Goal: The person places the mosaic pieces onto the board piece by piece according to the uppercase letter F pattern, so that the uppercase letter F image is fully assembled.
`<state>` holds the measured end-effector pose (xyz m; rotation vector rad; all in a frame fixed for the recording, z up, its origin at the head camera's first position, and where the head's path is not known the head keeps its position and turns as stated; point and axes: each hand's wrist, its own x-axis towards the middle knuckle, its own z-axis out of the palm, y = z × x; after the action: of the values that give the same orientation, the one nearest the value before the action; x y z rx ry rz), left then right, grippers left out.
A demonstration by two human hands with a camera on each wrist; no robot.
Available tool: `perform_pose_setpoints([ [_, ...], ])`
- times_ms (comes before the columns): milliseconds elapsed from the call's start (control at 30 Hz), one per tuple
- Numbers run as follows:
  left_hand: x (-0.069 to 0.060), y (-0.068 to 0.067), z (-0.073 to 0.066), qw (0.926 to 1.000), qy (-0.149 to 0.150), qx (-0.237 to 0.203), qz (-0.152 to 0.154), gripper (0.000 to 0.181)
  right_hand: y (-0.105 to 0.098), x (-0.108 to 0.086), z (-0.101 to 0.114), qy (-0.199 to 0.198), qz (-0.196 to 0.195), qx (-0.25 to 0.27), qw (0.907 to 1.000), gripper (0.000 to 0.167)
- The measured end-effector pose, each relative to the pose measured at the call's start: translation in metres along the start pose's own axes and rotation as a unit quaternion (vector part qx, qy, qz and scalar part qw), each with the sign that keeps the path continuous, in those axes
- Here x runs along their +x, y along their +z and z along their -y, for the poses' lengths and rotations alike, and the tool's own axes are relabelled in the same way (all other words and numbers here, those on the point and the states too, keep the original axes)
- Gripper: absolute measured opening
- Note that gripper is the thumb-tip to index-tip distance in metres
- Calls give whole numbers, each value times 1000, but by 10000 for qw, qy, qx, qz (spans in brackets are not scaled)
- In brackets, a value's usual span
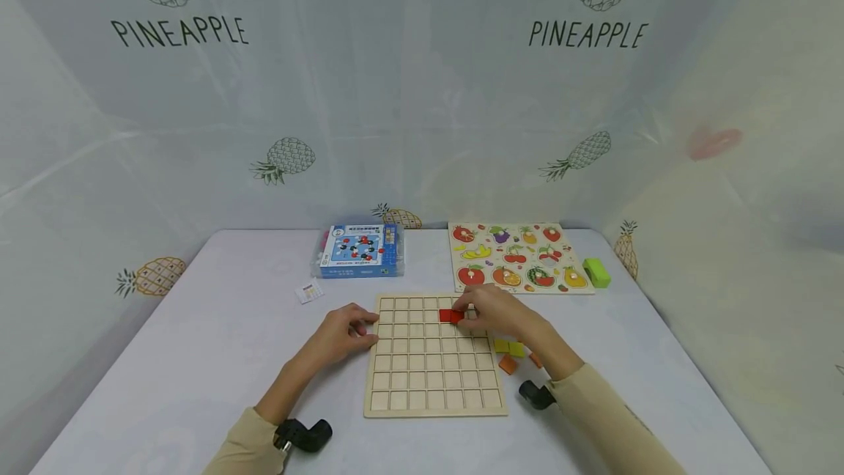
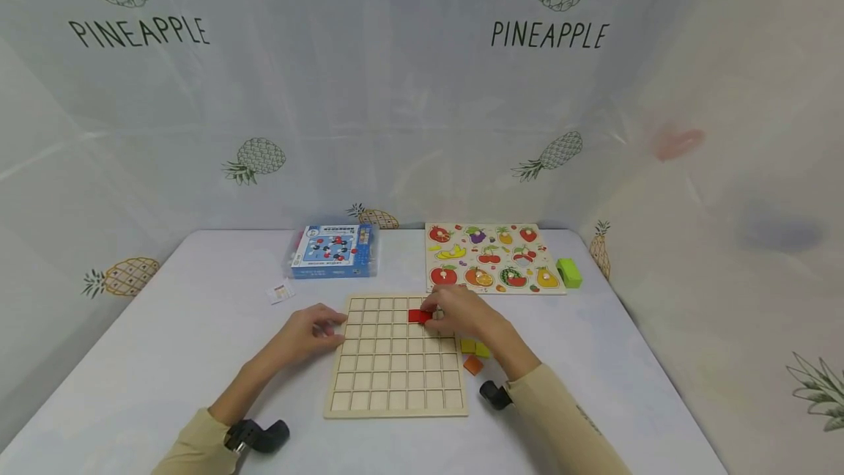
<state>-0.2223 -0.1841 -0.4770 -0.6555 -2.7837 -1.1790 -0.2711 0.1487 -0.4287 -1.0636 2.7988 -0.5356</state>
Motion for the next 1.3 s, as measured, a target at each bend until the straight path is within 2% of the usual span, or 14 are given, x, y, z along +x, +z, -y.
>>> perform_pose_setpoints([
  [167, -1, 0, -2, 10000, -18, -25, -7, 37, 4, 8, 7, -146, 25, -192, 9997, 26],
  [700, -1, -2, -5, 10000, -67, -49, 5, 37, 9, 26, 19, -395, 71, -139, 9991, 23],
  [1300, -1, -1, -4, 9998, -178, -8, 12, 36, 19, 39, 16, -316, 169, -66, 9993, 23],
])
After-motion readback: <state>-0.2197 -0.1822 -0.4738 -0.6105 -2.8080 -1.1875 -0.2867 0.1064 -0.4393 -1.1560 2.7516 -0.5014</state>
